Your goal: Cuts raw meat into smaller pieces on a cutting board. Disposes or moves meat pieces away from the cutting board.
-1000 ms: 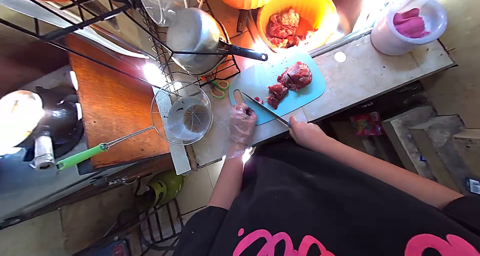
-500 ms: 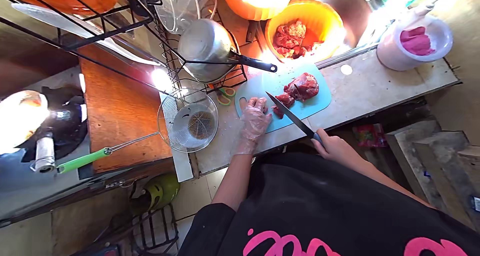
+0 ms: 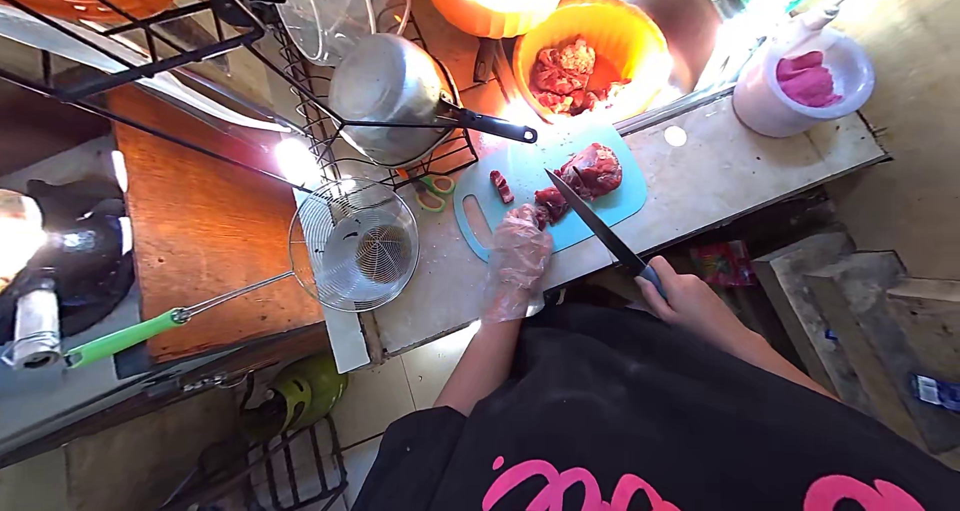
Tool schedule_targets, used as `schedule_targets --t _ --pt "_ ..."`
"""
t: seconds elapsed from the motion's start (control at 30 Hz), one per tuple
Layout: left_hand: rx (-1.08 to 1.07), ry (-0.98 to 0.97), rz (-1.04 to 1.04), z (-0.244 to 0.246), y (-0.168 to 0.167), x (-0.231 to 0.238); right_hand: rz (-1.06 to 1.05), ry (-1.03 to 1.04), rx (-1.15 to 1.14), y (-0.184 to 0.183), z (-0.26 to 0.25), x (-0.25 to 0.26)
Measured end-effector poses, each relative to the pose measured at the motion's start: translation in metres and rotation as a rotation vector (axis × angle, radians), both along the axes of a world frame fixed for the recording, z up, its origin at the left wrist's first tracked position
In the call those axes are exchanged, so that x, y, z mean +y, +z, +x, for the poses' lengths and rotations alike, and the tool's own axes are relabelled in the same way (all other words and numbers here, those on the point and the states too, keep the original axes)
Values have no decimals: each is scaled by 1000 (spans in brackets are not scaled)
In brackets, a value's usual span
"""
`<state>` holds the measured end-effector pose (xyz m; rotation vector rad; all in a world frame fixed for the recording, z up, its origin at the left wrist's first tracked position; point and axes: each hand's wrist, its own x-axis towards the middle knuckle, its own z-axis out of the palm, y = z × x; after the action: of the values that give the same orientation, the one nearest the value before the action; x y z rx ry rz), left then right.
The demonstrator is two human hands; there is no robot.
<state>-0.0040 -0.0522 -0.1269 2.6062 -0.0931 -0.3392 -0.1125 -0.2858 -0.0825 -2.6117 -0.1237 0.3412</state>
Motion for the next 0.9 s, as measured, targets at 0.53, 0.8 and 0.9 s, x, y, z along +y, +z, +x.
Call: schedule_targets --t 0.53,0.8,0.9 --pt "-144 222 -226 -32 -18 26 -315 182 534 24 32 50" --pt "-131 239 -179 -34 -26 24 -508 185 735 53 52 72" --pt "-109 300 -215 -39 -20 20 -522 242 757 55 63 77"
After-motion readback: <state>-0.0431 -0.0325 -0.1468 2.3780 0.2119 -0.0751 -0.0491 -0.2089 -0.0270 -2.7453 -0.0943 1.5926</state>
